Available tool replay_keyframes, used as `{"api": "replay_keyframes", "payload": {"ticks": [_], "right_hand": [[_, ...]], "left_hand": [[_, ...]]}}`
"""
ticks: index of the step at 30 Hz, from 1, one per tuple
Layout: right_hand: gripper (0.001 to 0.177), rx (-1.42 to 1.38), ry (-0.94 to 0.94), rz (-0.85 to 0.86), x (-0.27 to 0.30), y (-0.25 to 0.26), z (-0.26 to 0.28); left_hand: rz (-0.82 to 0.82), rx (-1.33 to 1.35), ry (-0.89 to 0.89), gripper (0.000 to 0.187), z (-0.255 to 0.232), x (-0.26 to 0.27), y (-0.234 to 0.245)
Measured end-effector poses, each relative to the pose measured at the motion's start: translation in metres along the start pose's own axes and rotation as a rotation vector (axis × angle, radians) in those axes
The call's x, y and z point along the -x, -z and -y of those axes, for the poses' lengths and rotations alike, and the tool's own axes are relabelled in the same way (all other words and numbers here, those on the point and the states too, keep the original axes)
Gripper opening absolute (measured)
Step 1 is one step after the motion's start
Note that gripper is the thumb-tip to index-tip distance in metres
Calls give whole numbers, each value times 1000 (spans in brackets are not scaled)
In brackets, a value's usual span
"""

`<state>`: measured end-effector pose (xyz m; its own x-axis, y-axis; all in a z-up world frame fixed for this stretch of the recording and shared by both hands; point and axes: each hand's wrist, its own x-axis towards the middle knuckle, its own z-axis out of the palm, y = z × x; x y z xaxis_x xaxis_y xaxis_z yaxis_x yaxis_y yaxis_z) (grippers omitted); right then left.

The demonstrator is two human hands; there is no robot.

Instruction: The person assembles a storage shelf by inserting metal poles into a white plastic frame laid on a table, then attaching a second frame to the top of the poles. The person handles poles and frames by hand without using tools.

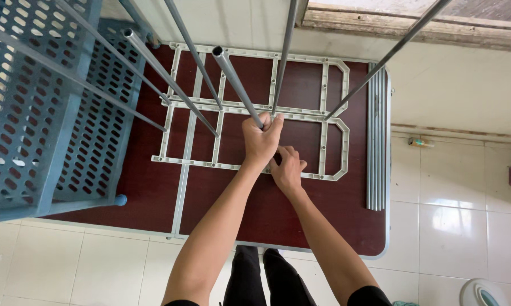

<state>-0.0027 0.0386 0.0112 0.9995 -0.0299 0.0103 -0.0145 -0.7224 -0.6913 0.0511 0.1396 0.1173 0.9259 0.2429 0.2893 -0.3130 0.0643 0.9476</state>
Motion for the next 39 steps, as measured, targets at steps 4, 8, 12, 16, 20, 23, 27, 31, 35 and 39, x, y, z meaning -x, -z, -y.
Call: {"api": "replay_keyframes", "payload": {"ticks": [4, 8, 12, 16, 20, 23, 27, 31, 35, 39], "right_hand": [[33, 86, -23, -27, 2, -9, -3], [32, 93, -60, -7, -1, -11, -3], [34, 98, -60, -9, -3, -9, 1], [39, 99, -54, -3, -2, -7, 3], [39, 114, -47, 4, -2, -9, 2], [32, 122, -40, -9, -2, -12, -3], [27, 103, -53, 8, 0, -15, -10], [32, 16, 36, -40, -2, -16, -15], [38, -72, -49, 33, -7, -13, -16], [25, -99, -142, 181, -14, -7, -22]], "left_hand": [[-5, 22, 39, 54, 16, -2, 1], [-2, 62, 54, 52, 25, -1, 3], [11, 57, 32, 50, 30, -2, 4], [25, 60, 69, 51, 33, -4, 9], [53, 67, 80, 49, 29, -10, 8], [73, 12, 39, 44, 17, -15, 1], [69, 27, -42, 34, -5, -20, -12], [84, 18, -35, 36, -21, -23, -22], [50, 19, -43, 43, -23, -23, -28], [64, 54, -48, 49, -17, -21, -25]]}}
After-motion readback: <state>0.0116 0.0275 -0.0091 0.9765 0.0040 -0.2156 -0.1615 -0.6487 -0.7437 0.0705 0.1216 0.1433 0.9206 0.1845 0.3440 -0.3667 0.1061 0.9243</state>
